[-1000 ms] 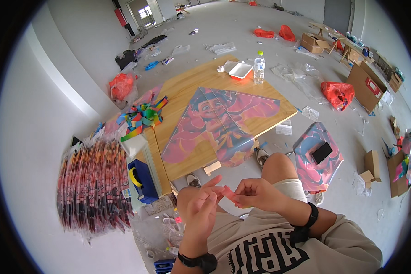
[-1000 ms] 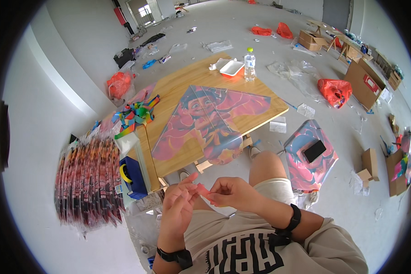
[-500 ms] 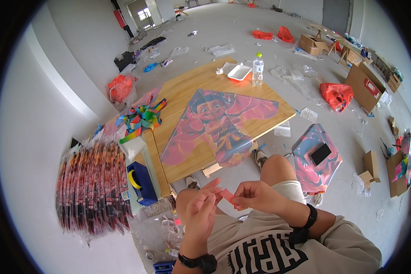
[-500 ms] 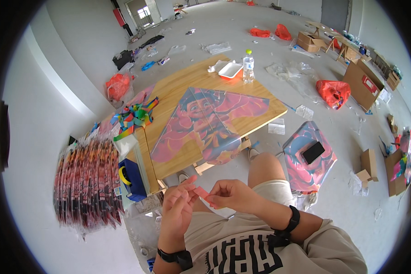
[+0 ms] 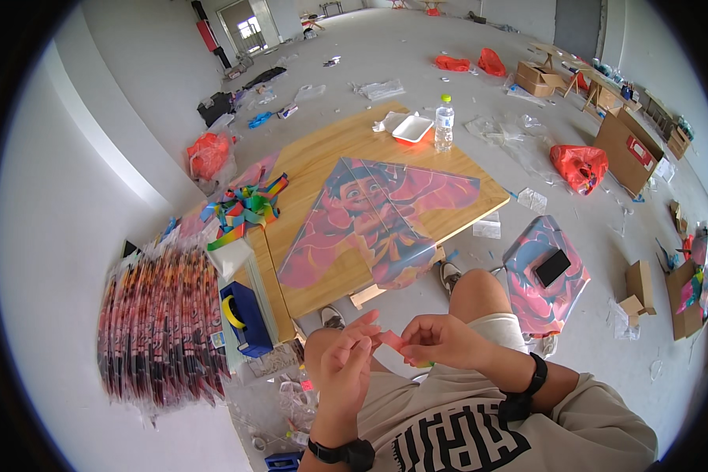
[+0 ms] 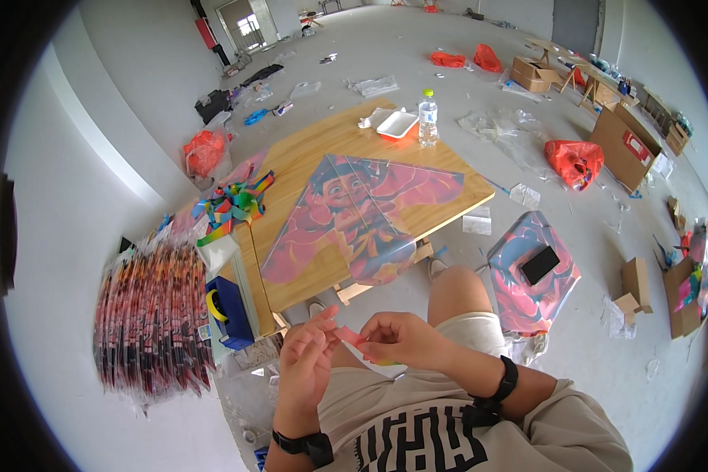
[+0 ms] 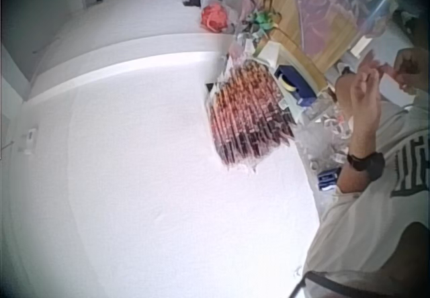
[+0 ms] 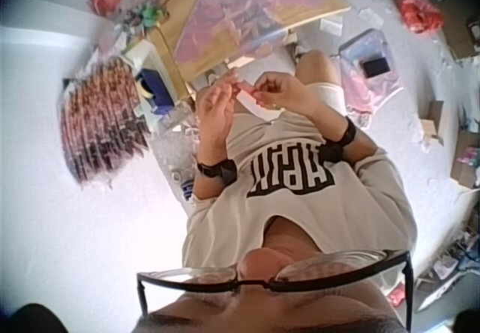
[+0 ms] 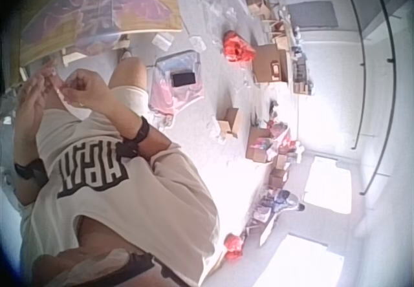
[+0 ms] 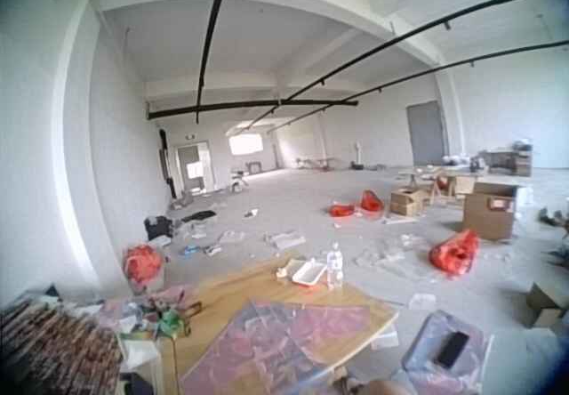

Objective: The recorder is assembling colorful kites on a large table.

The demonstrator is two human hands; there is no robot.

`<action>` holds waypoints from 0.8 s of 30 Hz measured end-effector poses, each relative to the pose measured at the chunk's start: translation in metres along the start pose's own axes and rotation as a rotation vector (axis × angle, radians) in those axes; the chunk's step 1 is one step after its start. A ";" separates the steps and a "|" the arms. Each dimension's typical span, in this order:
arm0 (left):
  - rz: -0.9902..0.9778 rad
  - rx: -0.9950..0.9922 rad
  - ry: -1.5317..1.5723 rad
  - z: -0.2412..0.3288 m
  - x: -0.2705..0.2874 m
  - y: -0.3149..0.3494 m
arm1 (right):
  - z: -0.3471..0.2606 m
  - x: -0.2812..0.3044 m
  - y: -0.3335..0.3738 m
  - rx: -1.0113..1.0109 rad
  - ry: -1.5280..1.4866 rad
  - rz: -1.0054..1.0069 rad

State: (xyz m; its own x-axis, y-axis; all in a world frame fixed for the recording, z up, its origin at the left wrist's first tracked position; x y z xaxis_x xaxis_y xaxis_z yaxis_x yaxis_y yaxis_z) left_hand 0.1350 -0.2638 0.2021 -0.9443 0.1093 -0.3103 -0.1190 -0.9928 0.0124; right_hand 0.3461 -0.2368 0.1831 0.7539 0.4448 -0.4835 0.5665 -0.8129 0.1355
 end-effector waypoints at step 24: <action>0.042 -0.083 -0.145 -0.002 -0.004 0.002 | 0.003 0.005 -0.003 0.051 0.225 0.106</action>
State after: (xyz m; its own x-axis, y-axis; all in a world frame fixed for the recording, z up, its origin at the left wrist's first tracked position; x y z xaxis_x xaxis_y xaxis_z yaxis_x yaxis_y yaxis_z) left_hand 0.1393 -0.2667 0.2020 -0.9830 0.0679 -0.1704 -0.0588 -0.9966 -0.0581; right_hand 0.3474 -0.2333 0.1781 0.8667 0.4235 -0.2635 0.4667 -0.8749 0.1291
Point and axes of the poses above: each hand's wrist, its own y-axis away from the middle knuckle, its own x-axis out of the back of the hand, z = x × y, the point moved 1 cm from there along -y, towards the middle knuckle, and after that the axes turned 12 degrees about -y, right-handed, at the moved point
